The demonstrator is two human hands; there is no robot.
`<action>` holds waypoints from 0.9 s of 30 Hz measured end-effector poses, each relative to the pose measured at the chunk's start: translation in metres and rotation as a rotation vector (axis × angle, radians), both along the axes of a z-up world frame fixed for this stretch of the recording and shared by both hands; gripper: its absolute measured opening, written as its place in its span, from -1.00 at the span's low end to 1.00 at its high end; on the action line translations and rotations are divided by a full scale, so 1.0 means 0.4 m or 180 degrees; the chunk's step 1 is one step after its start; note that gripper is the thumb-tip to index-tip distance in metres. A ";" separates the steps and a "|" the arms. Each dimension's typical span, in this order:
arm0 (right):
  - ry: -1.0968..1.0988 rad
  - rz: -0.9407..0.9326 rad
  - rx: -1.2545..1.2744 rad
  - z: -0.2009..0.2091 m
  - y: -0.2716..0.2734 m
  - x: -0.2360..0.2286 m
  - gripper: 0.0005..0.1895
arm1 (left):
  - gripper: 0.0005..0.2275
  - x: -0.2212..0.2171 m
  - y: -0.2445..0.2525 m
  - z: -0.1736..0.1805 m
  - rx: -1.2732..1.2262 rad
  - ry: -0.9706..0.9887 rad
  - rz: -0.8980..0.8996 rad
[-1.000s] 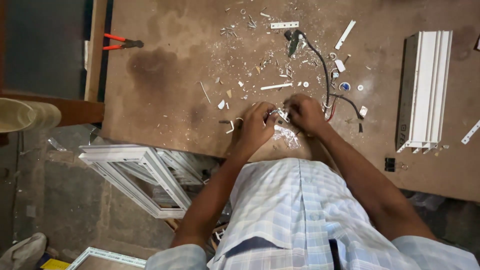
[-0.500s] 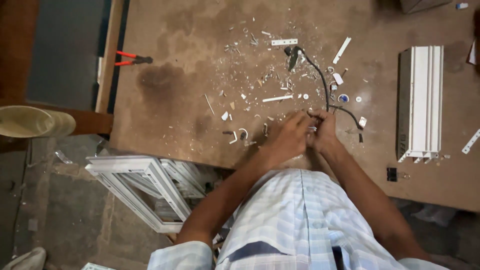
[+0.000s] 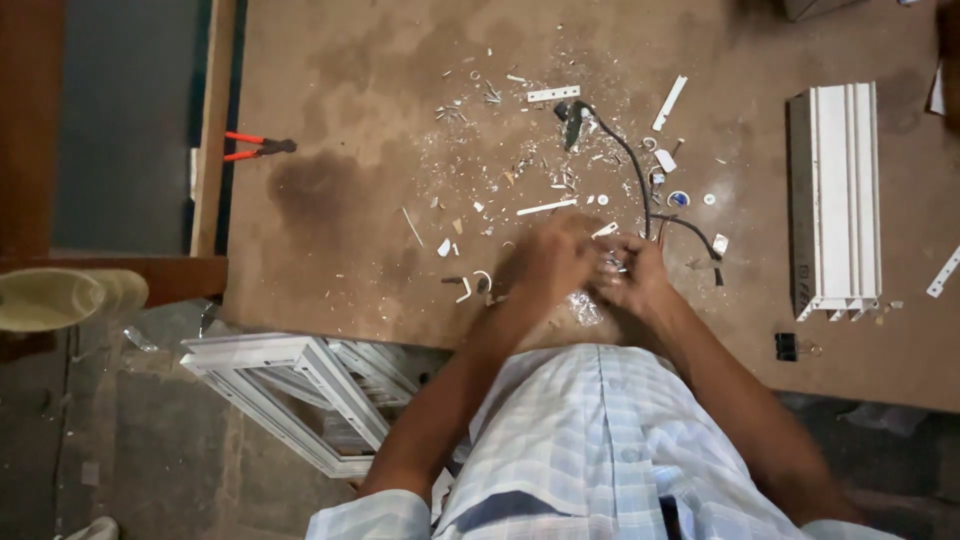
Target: The person sorts small metal screws from a mixed pile of debris on a workbench. They repeatedly pick up screws with one hand and transfer them to the other hand, accumulating a small pile while leaving other debris behind.
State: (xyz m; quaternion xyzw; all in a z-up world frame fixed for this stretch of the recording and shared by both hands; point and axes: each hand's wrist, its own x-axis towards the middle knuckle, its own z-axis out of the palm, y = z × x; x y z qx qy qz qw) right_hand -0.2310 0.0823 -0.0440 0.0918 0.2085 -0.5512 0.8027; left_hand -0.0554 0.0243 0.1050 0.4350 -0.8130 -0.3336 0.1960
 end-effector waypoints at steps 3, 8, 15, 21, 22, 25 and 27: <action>-0.0493 -0.0243 0.0250 0.006 0.037 -0.045 -0.73 | -0.80 0.033 -0.105 -0.009 0.0617 -0.0286 0.0502; -0.0185 -0.0733 0.0669 0.035 0.137 -0.114 -0.78 | -0.72 0.015 -0.251 -0.073 -0.0126 -0.0528 0.0652; 0.1260 -0.0616 0.1902 0.034 0.313 -0.123 -0.73 | -0.69 -0.041 -0.362 -0.193 0.0066 -0.1160 0.0456; 0.3881 0.1002 0.1455 0.040 0.398 -0.109 -0.63 | -0.79 -0.046 -0.385 -0.242 -0.0010 -0.1024 0.0399; 0.3807 0.1070 0.1406 0.038 0.398 -0.107 -0.62 | -0.80 -0.046 -0.383 -0.240 -0.0060 -0.0957 0.0406; 0.3595 0.1156 0.1231 0.029 0.385 -0.102 -0.61 | -0.84 -0.043 -0.372 -0.222 0.0092 -0.0837 0.0414; 0.3439 0.1021 0.1105 0.021 0.376 -0.102 -0.61 | -0.84 -0.048 -0.364 -0.205 0.0332 -0.0805 0.0417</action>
